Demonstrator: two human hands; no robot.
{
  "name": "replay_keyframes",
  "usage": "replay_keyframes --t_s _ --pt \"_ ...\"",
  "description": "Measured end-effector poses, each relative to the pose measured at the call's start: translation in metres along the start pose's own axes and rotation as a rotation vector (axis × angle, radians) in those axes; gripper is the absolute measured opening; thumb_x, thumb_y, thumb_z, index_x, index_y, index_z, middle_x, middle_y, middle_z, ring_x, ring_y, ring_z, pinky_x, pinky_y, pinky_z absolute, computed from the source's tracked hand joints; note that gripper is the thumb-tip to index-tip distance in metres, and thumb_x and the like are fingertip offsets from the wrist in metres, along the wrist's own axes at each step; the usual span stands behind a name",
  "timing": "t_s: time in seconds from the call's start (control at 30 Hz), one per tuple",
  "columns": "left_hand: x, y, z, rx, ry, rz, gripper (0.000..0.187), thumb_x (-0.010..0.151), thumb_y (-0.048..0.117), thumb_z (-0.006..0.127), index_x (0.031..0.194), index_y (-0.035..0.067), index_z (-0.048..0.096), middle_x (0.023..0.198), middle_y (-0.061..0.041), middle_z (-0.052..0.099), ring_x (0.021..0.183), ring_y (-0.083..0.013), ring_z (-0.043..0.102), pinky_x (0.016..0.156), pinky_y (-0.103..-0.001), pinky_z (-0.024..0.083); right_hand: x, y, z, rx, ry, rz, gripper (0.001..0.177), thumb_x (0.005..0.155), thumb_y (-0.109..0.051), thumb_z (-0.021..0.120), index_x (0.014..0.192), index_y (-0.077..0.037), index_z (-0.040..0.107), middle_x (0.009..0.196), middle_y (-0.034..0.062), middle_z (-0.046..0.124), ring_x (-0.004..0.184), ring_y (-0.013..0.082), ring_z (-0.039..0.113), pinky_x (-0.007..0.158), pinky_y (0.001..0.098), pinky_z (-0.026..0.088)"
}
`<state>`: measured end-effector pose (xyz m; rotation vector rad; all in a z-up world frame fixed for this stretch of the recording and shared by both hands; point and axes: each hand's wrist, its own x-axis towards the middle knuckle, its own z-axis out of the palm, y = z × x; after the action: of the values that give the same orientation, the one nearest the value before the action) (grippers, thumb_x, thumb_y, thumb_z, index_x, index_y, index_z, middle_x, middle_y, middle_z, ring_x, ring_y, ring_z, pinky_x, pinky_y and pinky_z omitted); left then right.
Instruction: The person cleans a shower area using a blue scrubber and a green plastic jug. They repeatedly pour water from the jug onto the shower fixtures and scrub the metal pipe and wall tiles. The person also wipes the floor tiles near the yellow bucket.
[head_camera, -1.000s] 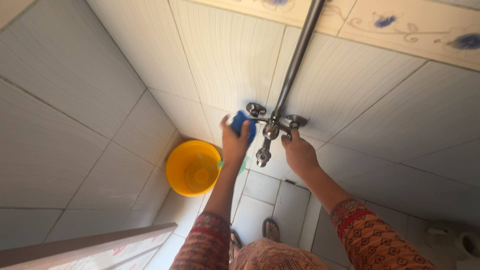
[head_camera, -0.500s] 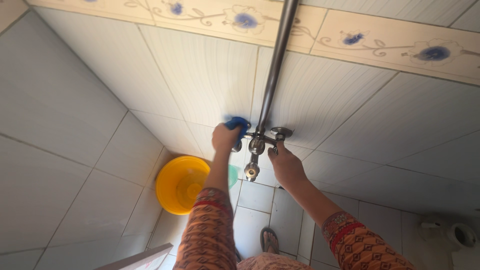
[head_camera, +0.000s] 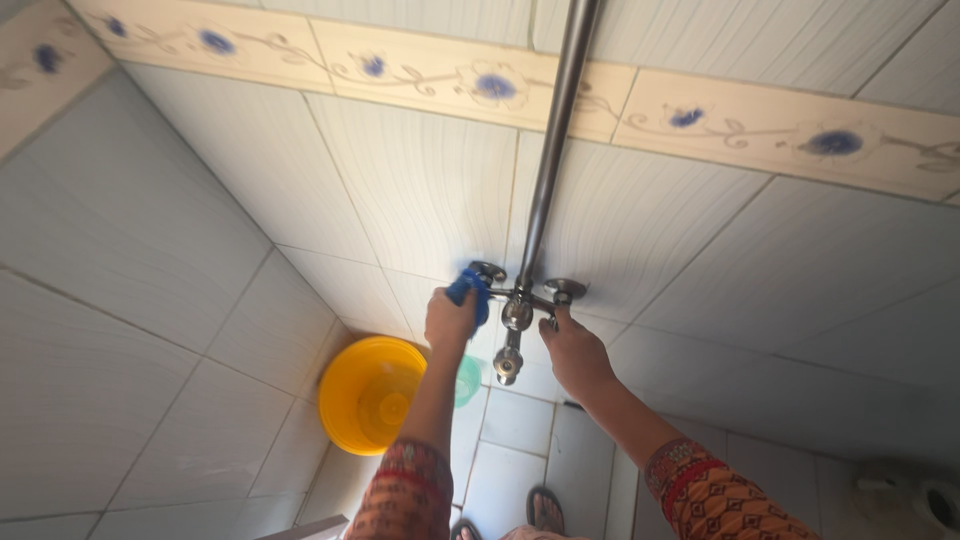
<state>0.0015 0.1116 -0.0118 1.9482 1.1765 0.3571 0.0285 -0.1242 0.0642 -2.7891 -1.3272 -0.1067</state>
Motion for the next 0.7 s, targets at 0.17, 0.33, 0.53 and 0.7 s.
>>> replay_keyframes --t_s 0.17,0.33,0.53,0.7 --pt "-0.07 0.103 -0.043 -0.542 -0.145 0.39 0.063 0.085 0.05 0.077 0.126 0.005 0.061 0.101 -0.014 0.074 0.089 -0.0224 0.074 0.078 -0.036 0.06 0.0 0.001 0.004 0.01 0.064 -0.019 0.046 0.079 0.003 0.067 0.124 -0.006 0.065 0.133 0.0236 0.053 0.089 0.0264 0.072 0.072 0.0357 0.062" --pt "-0.093 0.148 -0.075 -0.539 -0.238 0.414 0.058 0.077 0.037 0.084 0.122 0.007 0.064 0.096 -0.01 0.075 0.084 -0.0187 0.076 0.074 -0.033 0.063 0.002 0.0 0.006 0.012 0.119 -0.029 0.039 0.078 0.001 0.067 0.117 -0.003 0.065 0.128 0.0249 0.054 0.089 0.026 0.071 0.07 0.0355 0.062" --pt "-0.084 0.125 -0.052 -0.487 -0.214 0.399 0.053 0.074 0.033 0.089 0.115 0.006 0.068 0.096 -0.009 0.076 0.085 -0.02 0.075 0.077 -0.034 0.062 0.0 -0.001 0.009 0.014 0.134 -0.026 0.035 0.08 -0.001 0.067 0.114 -0.002 0.065 0.124 0.0224 0.056 0.09 0.0261 0.071 0.071 0.0356 0.063" --pt "-0.084 0.118 -0.046 -0.372 -0.167 0.376 0.054 0.073 0.033 0.09 0.114 0.007 0.068 0.092 -0.01 0.077 0.083 -0.0206 0.076 0.077 -0.035 0.06 0.003 0.001 0.011 -0.003 0.111 -0.016 0.029 0.085 -0.003 0.066 0.114 0.0 0.065 0.124 0.0241 0.055 0.088 0.0262 0.071 0.067 0.0352 0.063"
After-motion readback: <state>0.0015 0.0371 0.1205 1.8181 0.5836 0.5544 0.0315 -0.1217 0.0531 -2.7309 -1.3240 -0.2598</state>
